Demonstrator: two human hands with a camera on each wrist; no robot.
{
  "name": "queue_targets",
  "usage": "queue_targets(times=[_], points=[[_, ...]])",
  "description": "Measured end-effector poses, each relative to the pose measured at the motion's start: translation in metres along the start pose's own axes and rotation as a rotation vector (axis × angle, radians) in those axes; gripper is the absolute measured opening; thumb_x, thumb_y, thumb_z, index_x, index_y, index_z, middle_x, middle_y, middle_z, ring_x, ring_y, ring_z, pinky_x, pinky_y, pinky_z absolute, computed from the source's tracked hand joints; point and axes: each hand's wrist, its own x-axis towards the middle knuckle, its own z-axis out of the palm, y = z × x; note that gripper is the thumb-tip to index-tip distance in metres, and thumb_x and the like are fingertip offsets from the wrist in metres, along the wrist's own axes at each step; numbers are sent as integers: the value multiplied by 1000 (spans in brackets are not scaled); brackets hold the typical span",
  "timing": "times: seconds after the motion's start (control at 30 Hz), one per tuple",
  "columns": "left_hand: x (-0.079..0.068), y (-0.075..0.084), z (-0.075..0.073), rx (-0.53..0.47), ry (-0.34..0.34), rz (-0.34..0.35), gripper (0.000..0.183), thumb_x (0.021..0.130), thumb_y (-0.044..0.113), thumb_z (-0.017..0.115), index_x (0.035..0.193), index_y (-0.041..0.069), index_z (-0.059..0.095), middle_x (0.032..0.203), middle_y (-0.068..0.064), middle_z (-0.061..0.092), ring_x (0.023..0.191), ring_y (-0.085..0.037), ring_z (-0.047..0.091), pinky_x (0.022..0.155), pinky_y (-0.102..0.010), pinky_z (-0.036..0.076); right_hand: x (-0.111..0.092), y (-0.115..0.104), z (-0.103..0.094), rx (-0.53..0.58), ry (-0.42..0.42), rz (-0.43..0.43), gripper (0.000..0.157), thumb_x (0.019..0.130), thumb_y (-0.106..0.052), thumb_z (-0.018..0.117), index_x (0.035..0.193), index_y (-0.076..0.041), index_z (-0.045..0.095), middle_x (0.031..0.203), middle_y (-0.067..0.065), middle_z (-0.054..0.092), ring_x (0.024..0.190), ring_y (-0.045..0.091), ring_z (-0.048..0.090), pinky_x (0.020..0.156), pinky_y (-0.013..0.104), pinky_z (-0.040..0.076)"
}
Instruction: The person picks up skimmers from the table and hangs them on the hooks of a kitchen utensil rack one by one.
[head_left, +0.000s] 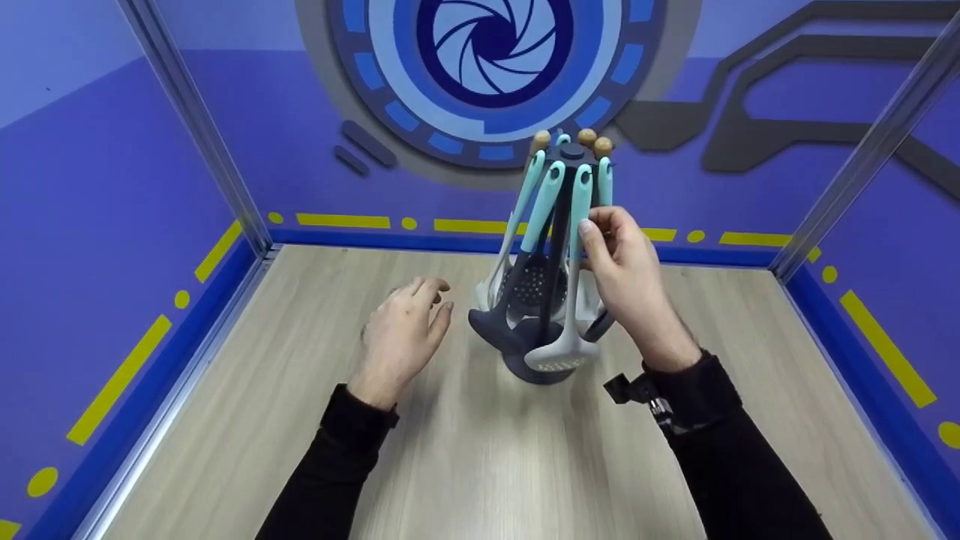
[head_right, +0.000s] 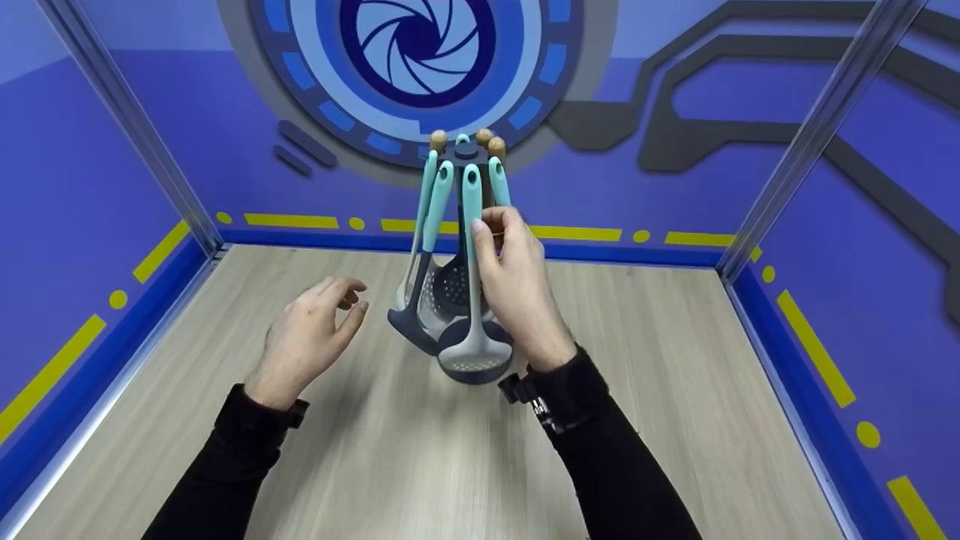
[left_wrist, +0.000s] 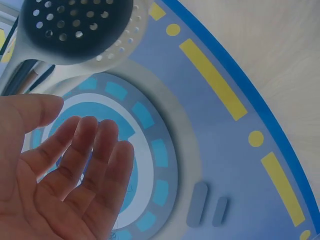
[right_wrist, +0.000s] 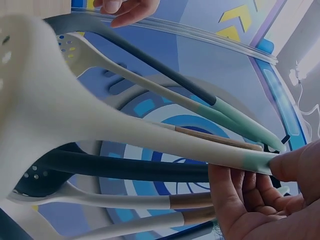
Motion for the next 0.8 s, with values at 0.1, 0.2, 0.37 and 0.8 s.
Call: queue_targets(times=[0.1,0.2,0.37,0.8], points=[[0,-4,1,3,-2,-1,22,97,34,62,117,25,64,99,5,68,85,-16,66,66,-36,55,-2,1,1,17,14,-8,37,104,-38,47,123,-6,54,111,7,56,96,17,61,82,31,60],[0,-7,2,5,-3,-5,22,97,34,62,116,25,64,99,5,67,86,-16,66,67,-37,55,-4,2,2,11,23,-15,37,104,-37,48,124,-6,54,112,7,58,98,17,63,85,34,60],[0,-11,4,6,-16,-17,21,97,34,62,116,25,64,99,5,68,86,-16,66,68,-38,55,-8,4,-1,-19,17,-32,38,104,-38,48,126,-7,55,114,7,60,100,18,66,85,31,60],[3,-30,7,-5,-65,-41,22,98,32,60,117,21,65,99,0,67,87,-18,65,70,-37,54,-7,31,-23,-19,9,-4,34,104,-33,49,116,-2,58,100,15,65,89,21,68,74,23,61]])
